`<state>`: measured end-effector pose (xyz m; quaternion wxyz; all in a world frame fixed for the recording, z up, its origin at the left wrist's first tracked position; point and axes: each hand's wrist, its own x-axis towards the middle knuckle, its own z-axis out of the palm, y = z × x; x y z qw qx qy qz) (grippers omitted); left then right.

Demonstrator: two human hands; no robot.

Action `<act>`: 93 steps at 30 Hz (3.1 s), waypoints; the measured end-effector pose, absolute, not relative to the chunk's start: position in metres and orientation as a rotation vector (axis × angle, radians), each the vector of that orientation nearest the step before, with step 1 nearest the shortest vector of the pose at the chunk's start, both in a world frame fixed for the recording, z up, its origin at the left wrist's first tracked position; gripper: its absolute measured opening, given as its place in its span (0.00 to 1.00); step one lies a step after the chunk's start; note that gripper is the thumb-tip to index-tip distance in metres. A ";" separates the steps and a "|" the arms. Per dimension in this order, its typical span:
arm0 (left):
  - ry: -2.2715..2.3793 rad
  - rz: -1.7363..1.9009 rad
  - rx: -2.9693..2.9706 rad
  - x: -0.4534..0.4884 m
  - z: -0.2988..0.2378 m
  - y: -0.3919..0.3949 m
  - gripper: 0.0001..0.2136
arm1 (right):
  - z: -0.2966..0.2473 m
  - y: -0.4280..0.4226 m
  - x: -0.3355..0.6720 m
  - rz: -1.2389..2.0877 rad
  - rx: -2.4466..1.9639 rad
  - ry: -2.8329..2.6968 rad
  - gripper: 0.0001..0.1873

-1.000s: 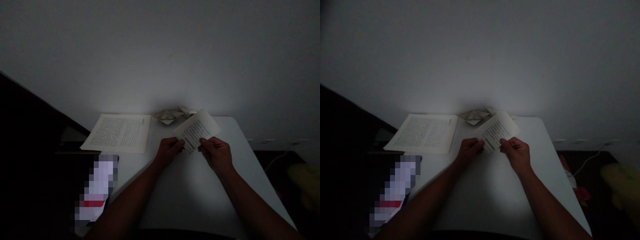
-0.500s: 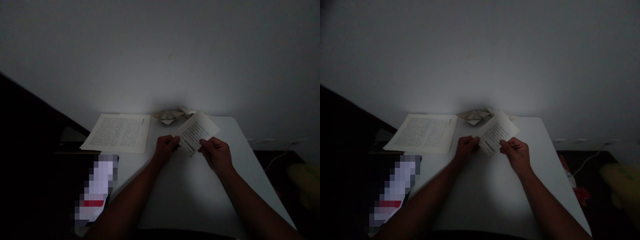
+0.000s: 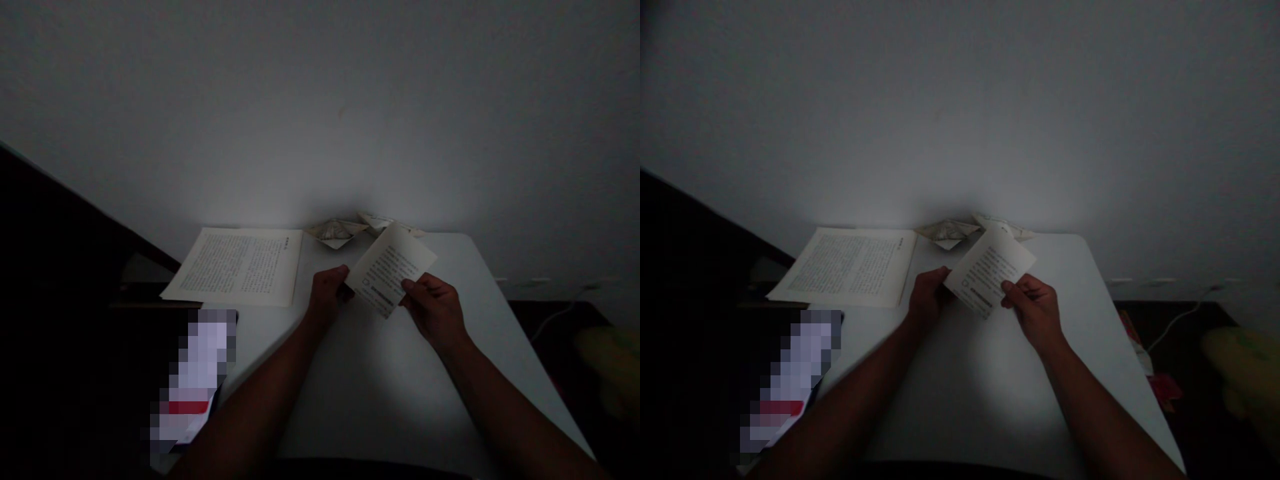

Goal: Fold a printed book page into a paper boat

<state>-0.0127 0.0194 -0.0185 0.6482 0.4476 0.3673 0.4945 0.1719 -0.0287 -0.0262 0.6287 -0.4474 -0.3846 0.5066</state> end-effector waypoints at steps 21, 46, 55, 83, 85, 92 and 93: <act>0.773 0.950 1.323 -0.013 -0.004 0.013 0.17 | -0.014 -0.028 0.167 1.078 -1.066 -0.962 0.11; 0.864 0.890 1.638 -0.010 -0.005 0.009 0.15 | -0.014 -0.030 0.161 1.227 -0.987 -1.053 0.41; 0.843 0.958 1.600 -0.011 -0.009 0.009 0.17 | -0.023 -0.031 0.158 1.039 -1.140 -1.316 0.57; 1.098 1.336 1.651 -0.010 -0.007 0.010 0.08 | -0.019 -0.030 0.170 1.038 -1.159 -0.936 0.07; 1.172 1.304 1.730 -0.009 -0.007 0.011 0.09 | -0.015 -0.032 0.169 1.081 -1.202 -1.046 0.08; 1.297 1.270 1.670 -0.016 -0.014 0.015 0.12 | -0.011 -0.036 0.159 0.922 -1.261 -1.330 0.35; 1.281 1.254 1.683 -0.018 -0.014 0.016 0.12 | -0.012 -0.037 0.158 0.793 -1.289 -1.371 0.47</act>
